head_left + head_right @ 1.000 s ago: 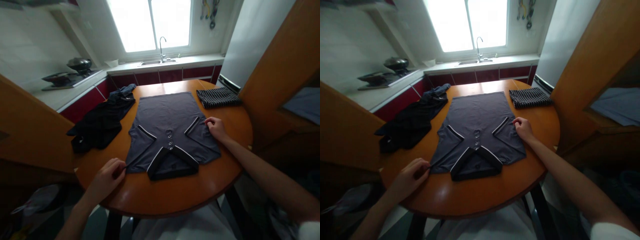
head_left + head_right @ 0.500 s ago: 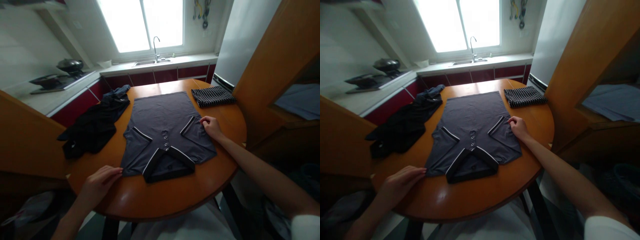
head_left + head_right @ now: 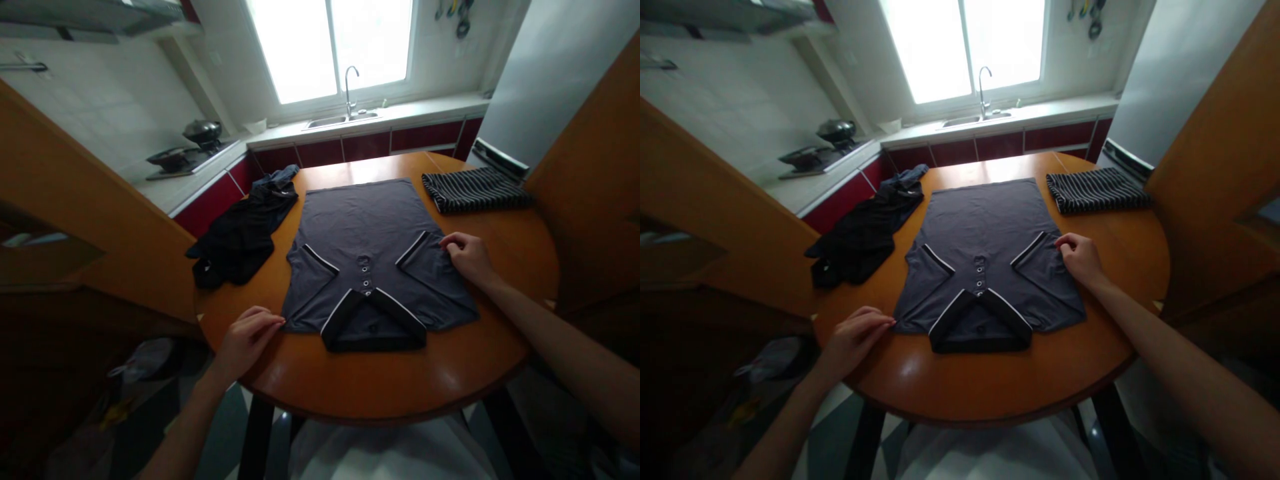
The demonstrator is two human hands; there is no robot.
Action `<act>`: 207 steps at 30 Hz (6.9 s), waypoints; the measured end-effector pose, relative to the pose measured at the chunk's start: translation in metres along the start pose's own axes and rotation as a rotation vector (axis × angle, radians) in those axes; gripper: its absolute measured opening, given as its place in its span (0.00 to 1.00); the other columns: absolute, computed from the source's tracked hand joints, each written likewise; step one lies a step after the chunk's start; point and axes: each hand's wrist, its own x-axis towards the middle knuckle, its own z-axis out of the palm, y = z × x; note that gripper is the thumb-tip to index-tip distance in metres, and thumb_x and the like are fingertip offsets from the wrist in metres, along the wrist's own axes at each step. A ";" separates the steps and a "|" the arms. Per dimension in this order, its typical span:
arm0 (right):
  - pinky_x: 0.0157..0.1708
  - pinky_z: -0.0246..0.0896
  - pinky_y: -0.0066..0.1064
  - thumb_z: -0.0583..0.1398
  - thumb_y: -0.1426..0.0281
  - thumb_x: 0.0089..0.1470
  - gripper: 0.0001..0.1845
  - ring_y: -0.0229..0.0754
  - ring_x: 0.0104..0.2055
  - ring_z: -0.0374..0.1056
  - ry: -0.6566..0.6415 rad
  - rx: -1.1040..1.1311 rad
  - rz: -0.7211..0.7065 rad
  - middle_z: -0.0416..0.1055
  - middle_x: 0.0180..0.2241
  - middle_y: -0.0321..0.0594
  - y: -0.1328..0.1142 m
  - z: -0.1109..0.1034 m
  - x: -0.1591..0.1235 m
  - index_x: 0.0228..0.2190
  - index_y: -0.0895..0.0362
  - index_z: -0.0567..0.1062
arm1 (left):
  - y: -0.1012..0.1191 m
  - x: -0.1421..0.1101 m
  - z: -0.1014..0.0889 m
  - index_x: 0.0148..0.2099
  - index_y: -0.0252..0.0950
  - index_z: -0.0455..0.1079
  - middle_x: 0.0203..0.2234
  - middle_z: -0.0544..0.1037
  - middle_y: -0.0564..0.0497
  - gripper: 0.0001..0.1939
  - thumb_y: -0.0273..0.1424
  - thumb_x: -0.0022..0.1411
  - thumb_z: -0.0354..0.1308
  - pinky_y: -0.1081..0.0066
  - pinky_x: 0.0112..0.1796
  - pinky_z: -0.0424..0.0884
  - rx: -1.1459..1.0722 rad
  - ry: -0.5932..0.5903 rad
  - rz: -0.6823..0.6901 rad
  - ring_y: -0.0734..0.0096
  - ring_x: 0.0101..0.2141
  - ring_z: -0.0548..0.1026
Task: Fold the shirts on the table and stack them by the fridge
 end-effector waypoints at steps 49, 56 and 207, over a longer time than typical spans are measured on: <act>0.60 0.62 0.48 0.58 0.73 0.63 0.15 0.48 0.56 0.70 -0.595 -0.127 -0.728 0.76 0.52 0.43 -0.094 -0.012 -0.121 0.49 0.51 0.78 | 0.065 0.051 0.043 0.55 0.42 0.76 0.52 0.78 0.46 0.14 0.31 0.70 0.55 0.63 0.55 0.73 -0.171 -0.382 0.142 0.63 0.53 0.75; 0.42 0.68 0.39 0.56 0.70 0.65 0.10 0.46 0.39 0.74 -0.535 -0.064 -0.516 0.78 0.37 0.43 -0.093 -0.003 -0.114 0.39 0.53 0.78 | 0.070 0.067 0.043 0.46 0.40 0.78 0.40 0.82 0.49 0.11 0.35 0.70 0.56 0.68 0.44 0.74 -0.216 -0.323 -0.109 0.64 0.41 0.79; 0.68 0.47 0.51 0.53 0.56 0.66 0.45 0.55 0.73 0.43 -0.315 -0.597 -0.604 0.50 0.69 0.60 -0.063 0.009 -0.135 0.70 0.69 0.43 | 0.083 0.060 0.083 0.75 0.48 0.45 0.73 0.44 0.48 0.32 0.43 0.74 0.49 0.52 0.68 0.46 0.255 -0.400 0.193 0.58 0.71 0.45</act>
